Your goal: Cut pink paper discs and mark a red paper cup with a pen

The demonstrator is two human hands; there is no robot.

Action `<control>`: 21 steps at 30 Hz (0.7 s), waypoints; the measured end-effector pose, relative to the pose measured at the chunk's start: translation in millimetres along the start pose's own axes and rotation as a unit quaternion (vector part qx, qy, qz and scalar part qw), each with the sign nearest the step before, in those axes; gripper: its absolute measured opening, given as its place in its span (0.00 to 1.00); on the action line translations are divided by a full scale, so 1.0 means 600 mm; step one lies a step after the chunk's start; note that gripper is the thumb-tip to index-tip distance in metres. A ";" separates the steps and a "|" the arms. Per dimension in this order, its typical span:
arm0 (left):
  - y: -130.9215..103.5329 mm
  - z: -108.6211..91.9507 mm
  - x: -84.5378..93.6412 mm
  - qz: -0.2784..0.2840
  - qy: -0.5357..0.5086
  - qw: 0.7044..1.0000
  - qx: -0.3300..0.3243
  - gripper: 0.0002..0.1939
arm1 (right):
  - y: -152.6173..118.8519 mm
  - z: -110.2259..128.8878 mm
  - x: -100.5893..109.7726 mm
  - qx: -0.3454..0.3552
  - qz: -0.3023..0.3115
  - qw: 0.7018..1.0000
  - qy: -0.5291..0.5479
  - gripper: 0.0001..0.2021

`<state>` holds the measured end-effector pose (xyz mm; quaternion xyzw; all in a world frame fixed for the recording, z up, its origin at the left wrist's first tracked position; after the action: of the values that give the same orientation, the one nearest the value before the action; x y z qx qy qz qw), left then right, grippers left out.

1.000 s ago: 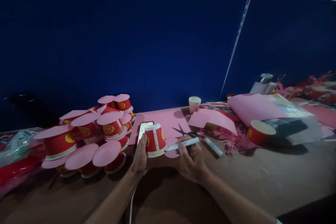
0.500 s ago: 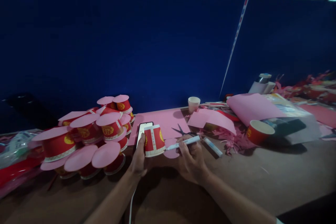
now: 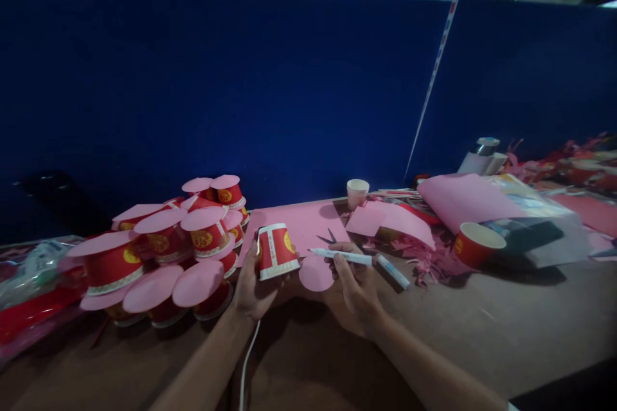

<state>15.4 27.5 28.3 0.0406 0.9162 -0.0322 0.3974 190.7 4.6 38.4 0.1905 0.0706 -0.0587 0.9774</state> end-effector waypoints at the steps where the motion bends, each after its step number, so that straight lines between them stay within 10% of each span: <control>1: 0.000 -0.009 -0.002 0.001 -0.012 1.000 -0.024 0.20 | 0.000 0.000 0.001 0.004 -0.004 1.000 -0.011 0.06; 21: -0.012 -0.109 0.006 0.083 -0.085 0.986 -0.114 0.36 | -0.009 -0.006 -0.009 0.132 0.056 0.967 -0.209 0.05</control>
<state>-35.2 26.5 70.4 0.0685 0.8701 0.1023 0.4772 184.4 1.5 33.6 0.3047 -0.1540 -0.0510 0.9385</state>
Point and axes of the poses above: each hand's wrist, its own y-axis towards the middle knuckle, its own x-axis out of the back of the hand, z = x × y, the point moved 4 cm from there along y, towards the middle knuckle, and after that the axes turned 3 degrees about -x, right-handed, at the moved point
